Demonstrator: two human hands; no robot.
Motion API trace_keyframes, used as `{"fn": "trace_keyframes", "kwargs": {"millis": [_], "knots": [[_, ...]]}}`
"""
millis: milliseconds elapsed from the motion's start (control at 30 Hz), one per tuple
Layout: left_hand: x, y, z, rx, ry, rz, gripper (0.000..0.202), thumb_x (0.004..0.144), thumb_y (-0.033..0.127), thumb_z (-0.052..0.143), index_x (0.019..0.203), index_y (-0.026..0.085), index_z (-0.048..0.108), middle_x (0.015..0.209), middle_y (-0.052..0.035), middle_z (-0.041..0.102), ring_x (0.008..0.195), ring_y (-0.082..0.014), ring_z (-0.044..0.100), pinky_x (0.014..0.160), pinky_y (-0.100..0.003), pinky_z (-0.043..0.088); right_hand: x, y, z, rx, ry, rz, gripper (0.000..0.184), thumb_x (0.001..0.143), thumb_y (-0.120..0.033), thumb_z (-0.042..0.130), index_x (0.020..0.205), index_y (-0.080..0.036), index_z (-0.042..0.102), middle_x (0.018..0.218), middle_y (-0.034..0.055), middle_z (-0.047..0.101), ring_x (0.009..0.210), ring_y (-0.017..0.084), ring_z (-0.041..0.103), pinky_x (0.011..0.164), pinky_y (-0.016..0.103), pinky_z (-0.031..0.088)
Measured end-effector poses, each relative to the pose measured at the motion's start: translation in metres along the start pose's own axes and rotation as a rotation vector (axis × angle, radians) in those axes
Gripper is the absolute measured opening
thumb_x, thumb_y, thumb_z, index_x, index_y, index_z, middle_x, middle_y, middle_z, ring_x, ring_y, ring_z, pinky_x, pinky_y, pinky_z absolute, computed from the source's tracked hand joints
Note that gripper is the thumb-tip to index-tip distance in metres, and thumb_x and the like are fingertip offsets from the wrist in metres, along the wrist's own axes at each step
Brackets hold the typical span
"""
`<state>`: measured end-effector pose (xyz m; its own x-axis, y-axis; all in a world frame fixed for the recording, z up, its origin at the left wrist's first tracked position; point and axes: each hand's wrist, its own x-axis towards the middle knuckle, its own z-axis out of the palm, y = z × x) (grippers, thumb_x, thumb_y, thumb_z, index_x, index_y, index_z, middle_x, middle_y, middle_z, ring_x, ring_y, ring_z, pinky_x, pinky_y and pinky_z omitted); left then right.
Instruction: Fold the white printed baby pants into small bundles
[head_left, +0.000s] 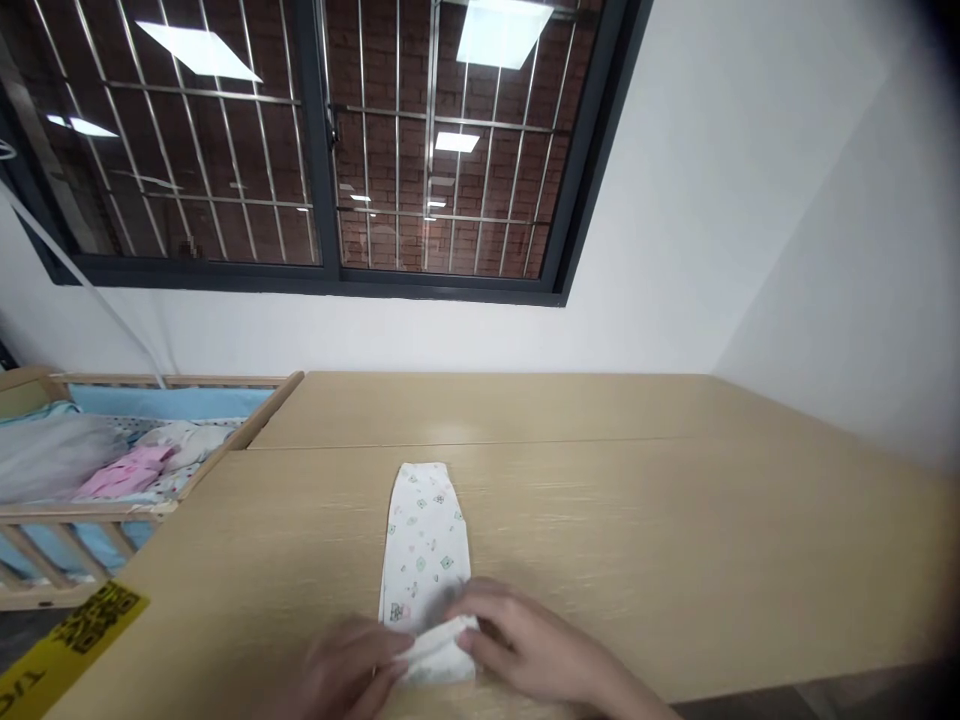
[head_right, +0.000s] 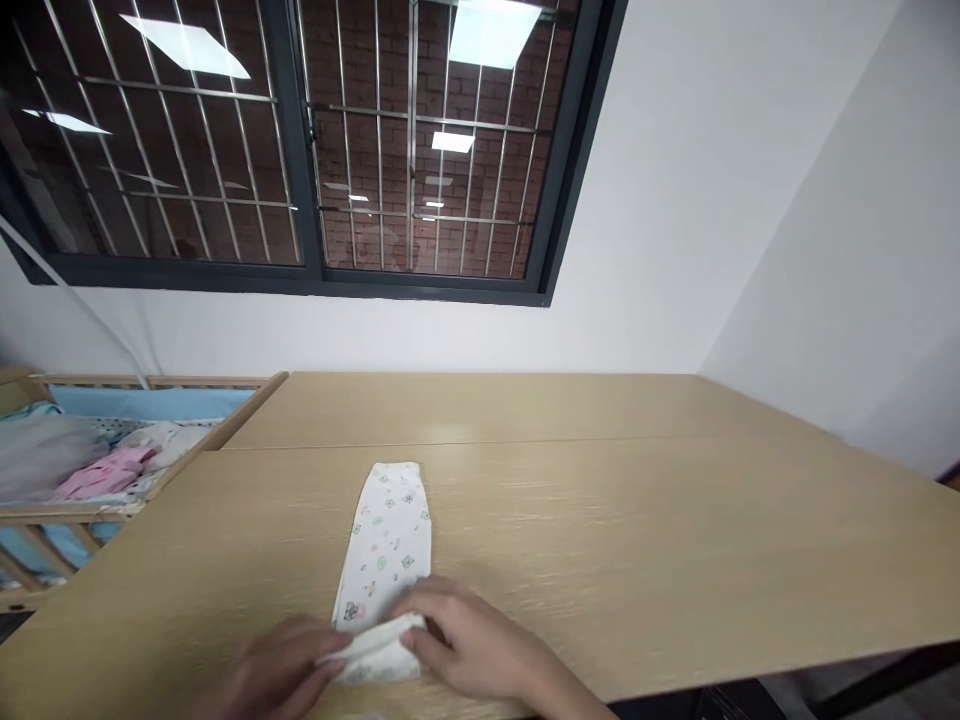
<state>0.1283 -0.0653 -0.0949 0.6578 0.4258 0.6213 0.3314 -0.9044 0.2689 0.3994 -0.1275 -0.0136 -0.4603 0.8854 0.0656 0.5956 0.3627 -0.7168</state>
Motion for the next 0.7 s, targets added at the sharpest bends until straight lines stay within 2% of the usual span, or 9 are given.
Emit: {"fn": "trace_keyframes", "kwargs": {"millis": [67, 133, 233, 300, 400, 500, 567, 700], "knots": [[0.021, -0.012, -0.011, -0.082, -0.038, -0.105, 0.021, 0.101, 0.035, 0.054, 0.116, 0.033, 0.069, 0.104, 0.0039, 0.076, 0.093, -0.0115, 0.072, 0.084, -0.018, 0.058, 0.01, 0.007, -0.007, 0.058, 0.083, 0.038, 0.028, 0.1, -0.034, 0.051, 0.121, -0.028, 0.069, 0.113, 0.0061, 0.07, 0.104, 0.023, 0.064, 0.092, 0.036, 0.049], [0.043, -0.025, -0.018, -0.144, -0.07, -0.194, 0.023, 0.101, 0.037, 0.052, 0.114, 0.033, 0.07, 0.105, 0.0037, 0.075, 0.095, -0.0127, 0.071, 0.086, -0.021, 0.057, 0.023, 0.017, -0.013, 0.103, 0.158, 0.054, 0.028, 0.1, -0.037, 0.052, 0.12, -0.026, 0.068, 0.112, 0.0066, 0.069, 0.099, 0.022, 0.063, 0.088, 0.034, 0.05], [0.076, -0.043, -0.021, -0.206, -0.076, -0.306, 0.023, 0.1, 0.037, 0.052, 0.11, 0.03, 0.072, 0.107, 0.0019, 0.074, 0.098, -0.0158, 0.069, 0.089, -0.027, 0.055, 0.047, 0.036, -0.023, 0.13, 0.3, 0.071, 0.032, 0.097, -0.042, 0.057, 0.12, -0.022, 0.066, 0.102, 0.0062, 0.068, 0.087, 0.02, 0.061, 0.077, 0.032, 0.049], [0.098, -0.056, -0.018, -0.23, -0.04, -0.354, 0.023, 0.099, 0.036, 0.051, 0.107, 0.027, 0.072, 0.11, 0.0006, 0.073, 0.103, -0.0174, 0.066, 0.092, -0.03, 0.052, 0.066, 0.051, -0.029, 0.174, 0.417, 0.08, 0.036, 0.093, -0.045, 0.061, 0.118, -0.02, 0.065, 0.092, 0.0043, 0.065, 0.078, 0.018, 0.057, 0.07, 0.03, 0.046], [0.127, -0.078, -0.006, -0.242, 0.013, -0.416, 0.024, 0.098, 0.033, 0.051, 0.106, 0.024, 0.072, 0.113, -0.0014, 0.072, 0.107, -0.0184, 0.063, 0.097, -0.031, 0.048, 0.098, 0.08, -0.035, 0.338, 0.558, 0.066, 0.041, 0.088, -0.05, 0.065, 0.111, -0.017, 0.062, 0.083, 0.0023, 0.062, 0.072, 0.017, 0.056, 0.066, 0.029, 0.045], [0.147, -0.101, 0.014, -0.226, 0.03, -0.47, 0.024, 0.097, 0.029, 0.051, 0.106, 0.02, 0.072, 0.112, -0.0042, 0.072, 0.107, -0.0192, 0.063, 0.097, -0.031, 0.047, 0.131, 0.112, -0.033, 0.47, 0.664, 0.082, 0.043, 0.082, -0.052, 0.068, 0.103, -0.016, 0.059, 0.081, 0.0022, 0.061, 0.07, 0.016, 0.056, 0.062, 0.028, 0.045], [0.154, -0.115, 0.03, -0.205, 0.028, -0.502, 0.023, 0.096, 0.024, 0.052, 0.106, 0.018, 0.072, 0.111, -0.0062, 0.073, 0.106, -0.02, 0.064, 0.096, -0.03, 0.047, 0.15, 0.132, -0.029, 0.475, 0.723, 0.116, 0.041, 0.079, -0.051, 0.068, 0.098, -0.016, 0.058, 0.078, 0.0014, 0.06, 0.068, 0.016, 0.056, 0.061, 0.028, 0.045], [0.16, -0.134, 0.053, -0.145, -0.01, -0.572, 0.021, 0.094, 0.018, 0.053, 0.104, 0.014, 0.071, 0.108, -0.009, 0.074, 0.101, -0.0203, 0.066, 0.088, -0.029, 0.048, 0.169, 0.162, -0.02, 0.329, 0.733, 0.211, 0.031, 0.079, -0.046, 0.065, 0.09, -0.017, 0.058, 0.075, 0.0013, 0.061, 0.067, 0.016, 0.057, 0.062, 0.029, 0.048]]}}
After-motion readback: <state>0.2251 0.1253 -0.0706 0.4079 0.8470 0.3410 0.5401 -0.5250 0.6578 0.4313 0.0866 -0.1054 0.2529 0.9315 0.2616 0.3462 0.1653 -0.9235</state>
